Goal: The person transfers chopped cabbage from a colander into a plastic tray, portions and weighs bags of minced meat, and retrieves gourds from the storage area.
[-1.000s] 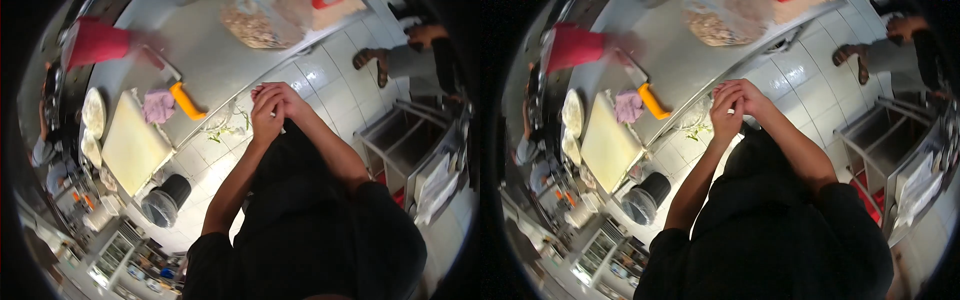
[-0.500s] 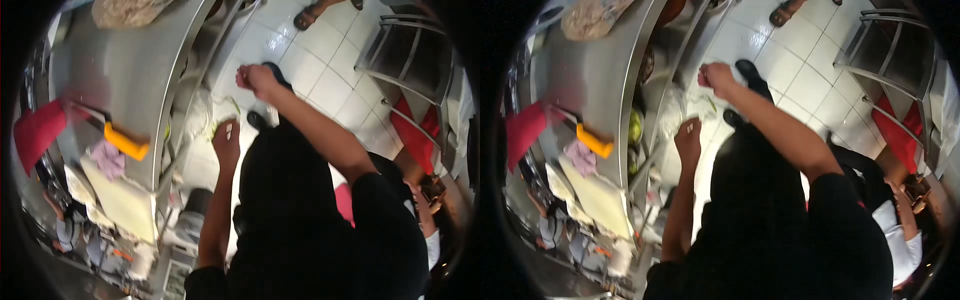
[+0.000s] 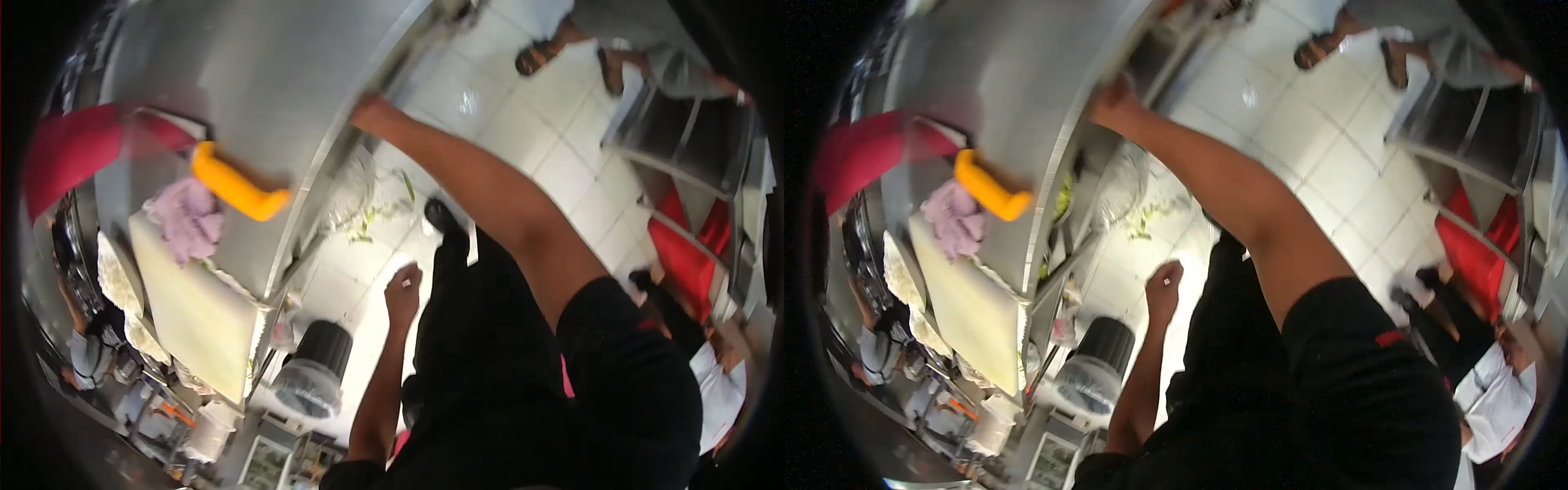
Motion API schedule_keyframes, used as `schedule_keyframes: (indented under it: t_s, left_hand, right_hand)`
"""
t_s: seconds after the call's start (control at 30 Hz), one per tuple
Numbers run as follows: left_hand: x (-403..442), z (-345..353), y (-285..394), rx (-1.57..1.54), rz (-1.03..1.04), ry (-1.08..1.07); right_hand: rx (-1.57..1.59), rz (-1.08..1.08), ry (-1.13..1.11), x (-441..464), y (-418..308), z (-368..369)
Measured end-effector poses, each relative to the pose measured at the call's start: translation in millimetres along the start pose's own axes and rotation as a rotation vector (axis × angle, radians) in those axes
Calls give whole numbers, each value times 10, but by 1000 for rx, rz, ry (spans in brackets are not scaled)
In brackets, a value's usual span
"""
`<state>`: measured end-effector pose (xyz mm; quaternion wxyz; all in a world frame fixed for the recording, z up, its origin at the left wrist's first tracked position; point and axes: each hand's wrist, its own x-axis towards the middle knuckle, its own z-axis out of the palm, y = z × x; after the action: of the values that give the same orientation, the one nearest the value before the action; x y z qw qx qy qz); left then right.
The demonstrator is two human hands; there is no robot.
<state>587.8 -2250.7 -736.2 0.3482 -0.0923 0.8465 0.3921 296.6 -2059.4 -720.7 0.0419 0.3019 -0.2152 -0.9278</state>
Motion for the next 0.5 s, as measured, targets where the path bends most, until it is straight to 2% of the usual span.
schedule_keyframes:
  t_s: [0.07,0.1,0.13,0.17,0.2,0.23,0.27,0.3,0.37,0.4,0.5]
  left_hand:
    - [-101,-5,174,-132,-7,53]
    - [-158,-30,246,-135,40,80]
    - [-226,-85,378,-173,52,69]
    - [-287,-139,483,-174,79,54]
    - [-347,-208,609,-228,124,43]
    - [-408,-293,737,-244,208,52]
    - [-444,-370,900,-261,292,69]
    - [-502,-475,1085,-285,316,96]
    - [-575,-734,1467,-284,472,138]
    - [-610,-851,1636,-294,474,161]
    - [-474,-1168,2197,-211,730,370]
  right_hand:
    - [-1671,-675,-308,144,-105,-245]
    - [-2141,-978,-165,-272,-85,-41]
    - [-2090,-1200,-130,-267,-160,-176]
    - [-2066,-1145,59,-566,-195,-154]
    - [-2075,-1161,93,-678,-368,-332]
    - [-1978,-1140,179,-936,-382,-302]
    - [-1868,-1125,171,-1061,-542,-339]
    - [-1875,-1156,260,-1332,-516,-109]
    - [-1663,-1248,101,-1601,-546,331]
    - [-1846,-1419,118,-1694,-571,615]
    - [-1936,-1754,47,-1791,-359,1555]
